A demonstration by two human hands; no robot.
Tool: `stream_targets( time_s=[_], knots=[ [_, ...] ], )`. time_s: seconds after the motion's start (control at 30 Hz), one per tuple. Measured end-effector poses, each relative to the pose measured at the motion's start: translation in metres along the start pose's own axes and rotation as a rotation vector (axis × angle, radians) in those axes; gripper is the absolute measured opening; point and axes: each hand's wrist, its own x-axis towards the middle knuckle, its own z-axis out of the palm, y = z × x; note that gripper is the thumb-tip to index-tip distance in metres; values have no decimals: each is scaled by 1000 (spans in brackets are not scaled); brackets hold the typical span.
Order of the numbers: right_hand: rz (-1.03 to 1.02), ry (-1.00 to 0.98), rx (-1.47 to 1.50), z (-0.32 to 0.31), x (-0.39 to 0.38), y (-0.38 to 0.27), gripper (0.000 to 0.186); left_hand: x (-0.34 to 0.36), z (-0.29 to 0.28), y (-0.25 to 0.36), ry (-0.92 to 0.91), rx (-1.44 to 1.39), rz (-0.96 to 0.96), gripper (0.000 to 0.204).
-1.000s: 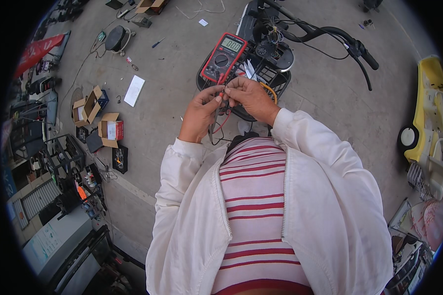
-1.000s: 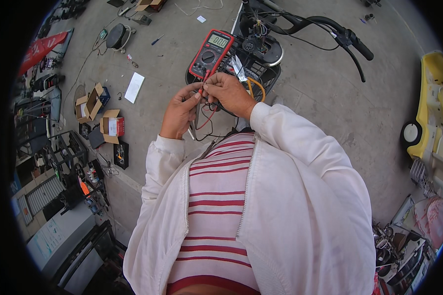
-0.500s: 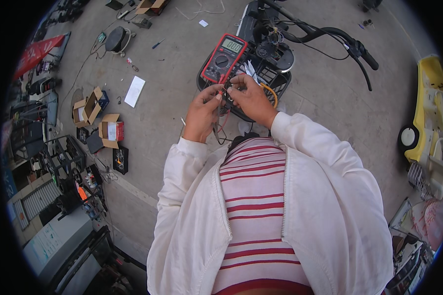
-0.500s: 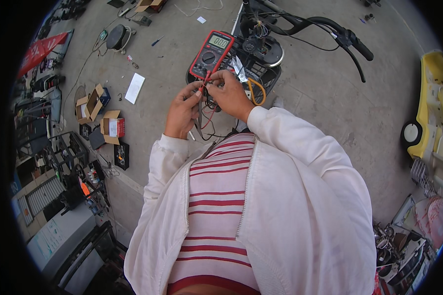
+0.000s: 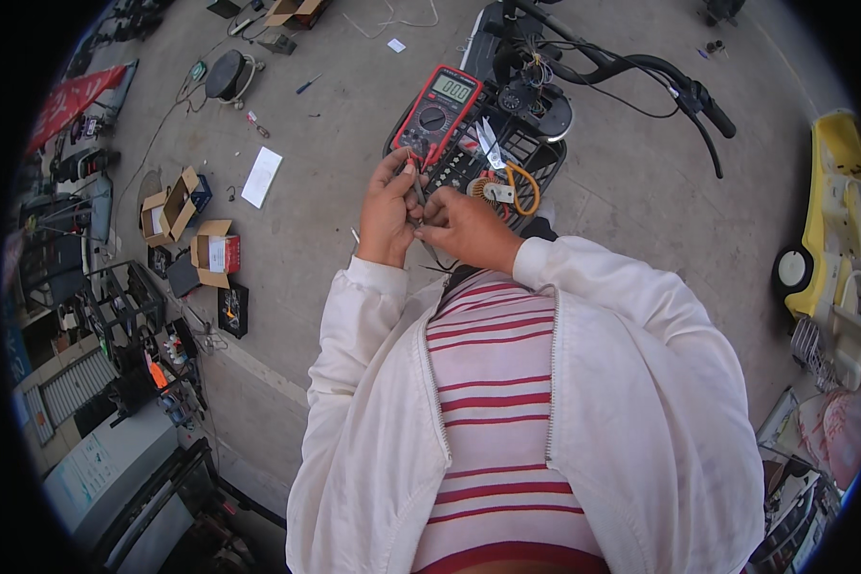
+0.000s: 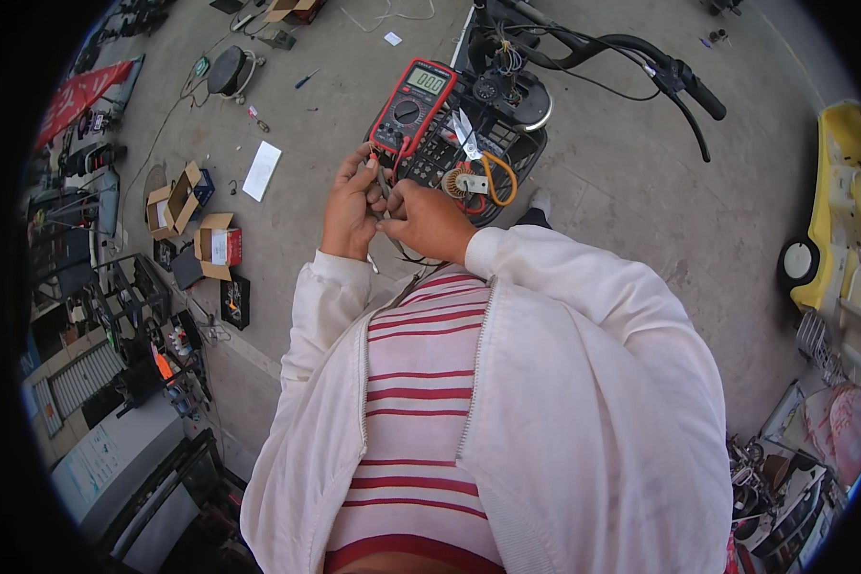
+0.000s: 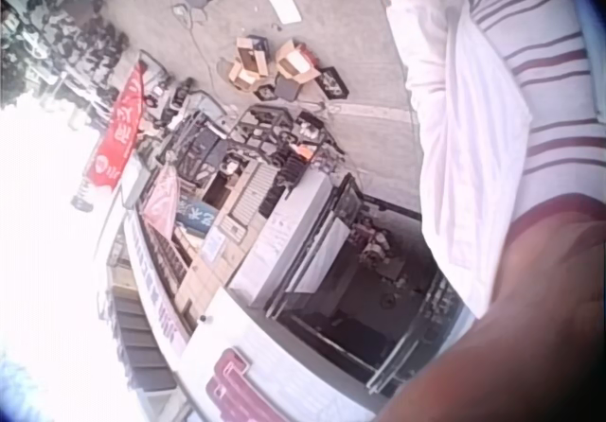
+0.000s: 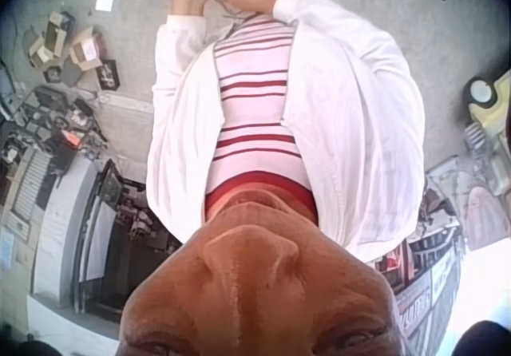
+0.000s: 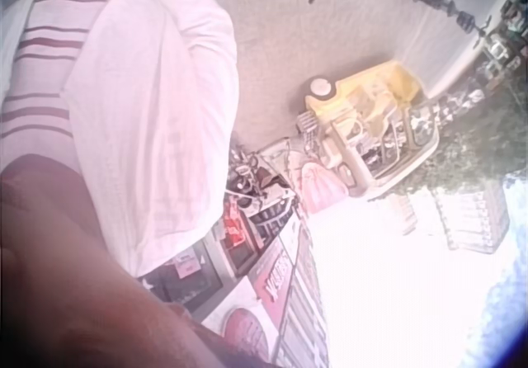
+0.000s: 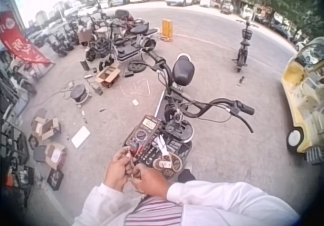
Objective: The person uses a multimeter to test electrical continuity and voltage on wires and components attached to an electric bicycle. They connect and disconnect multimeter probes to various wires and a headlight unit, observing the multimeter display throughout.
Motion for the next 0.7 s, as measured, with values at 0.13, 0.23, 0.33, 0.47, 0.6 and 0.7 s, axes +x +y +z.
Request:
stream_targets(
  time_s=[0.13, 0.23, 0.33, 0.47, 0.6, 0.7],
  knots=[
    [11, -35, 219, 5, 3, 14, 34, -1, 1, -1, -38, -19, 14, 28],
    [-17, -92, 196, 2, 3, 14, 33, 0, 0, 0, -71, -30, 26, 29],
    [-19, -217, 129, -14, -2, 1, 32, -1, -3, 5, -15, -51, 64, 30],
    [129, -221, 339, -29, -8, -1, 25, 3, -11, 17, 74, -75, 57, 32],
    [66, -17, 389, -37, 2, 4, 23, -2, -15, 17, 8, 90, 50, 31],
    [-34, 141, 339, -40, 7, -1, 29, -10, -15, 12, -45, 196, 37, 29]
  ],
)
